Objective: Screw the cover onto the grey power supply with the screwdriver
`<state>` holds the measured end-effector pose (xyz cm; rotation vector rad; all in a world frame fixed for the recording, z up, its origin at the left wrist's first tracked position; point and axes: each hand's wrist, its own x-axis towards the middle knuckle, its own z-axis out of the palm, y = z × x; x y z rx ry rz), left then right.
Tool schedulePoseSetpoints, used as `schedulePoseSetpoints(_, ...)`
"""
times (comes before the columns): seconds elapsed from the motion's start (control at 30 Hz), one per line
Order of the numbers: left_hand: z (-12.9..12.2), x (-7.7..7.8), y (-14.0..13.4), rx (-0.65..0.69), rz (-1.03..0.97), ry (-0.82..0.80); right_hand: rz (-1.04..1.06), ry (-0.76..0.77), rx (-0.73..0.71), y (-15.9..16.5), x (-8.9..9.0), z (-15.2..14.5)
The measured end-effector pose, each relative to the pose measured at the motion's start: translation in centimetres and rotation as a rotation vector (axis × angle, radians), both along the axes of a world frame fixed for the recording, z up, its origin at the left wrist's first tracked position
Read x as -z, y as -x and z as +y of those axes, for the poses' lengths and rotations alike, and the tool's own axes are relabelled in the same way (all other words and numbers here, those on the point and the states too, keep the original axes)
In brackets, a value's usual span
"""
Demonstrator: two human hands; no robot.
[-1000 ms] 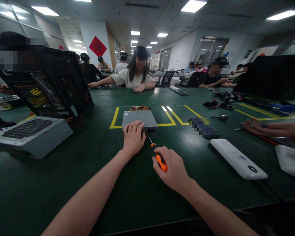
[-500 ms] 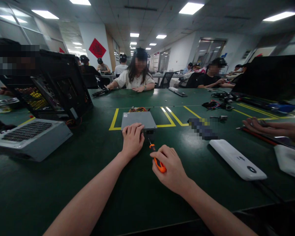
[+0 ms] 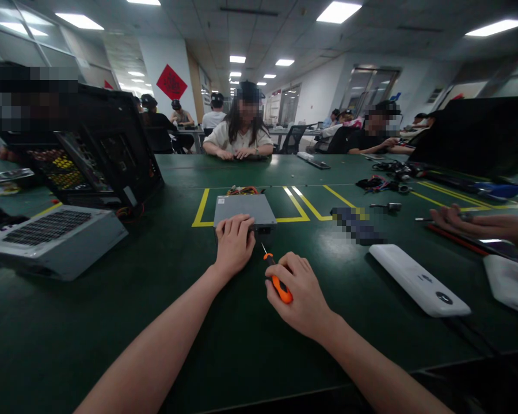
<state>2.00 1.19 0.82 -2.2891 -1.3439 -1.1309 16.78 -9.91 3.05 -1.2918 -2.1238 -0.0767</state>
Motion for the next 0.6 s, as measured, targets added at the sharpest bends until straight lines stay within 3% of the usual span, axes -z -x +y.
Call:
schedulePoseSetpoints(0.17, 0.07, 0.11, 0.02, 0.004, -0.001, -0.011, 0.164, 0.078, 0.073, 0.02, 0.03, -0.03)
schedulePoseSetpoints(0.37, 0.18, 0.15, -0.02, -0.004, -0.002, -0.007, 0.008, -0.023, -0.014, 0.11, 0.16, 0.11)
schedulePoseSetpoints(0.6, 0.23, 0.23, 0.01, -0.006, 0.001, -0.014, 0.182, 0.147, 0.062, -0.12, 0.24, 0.04)
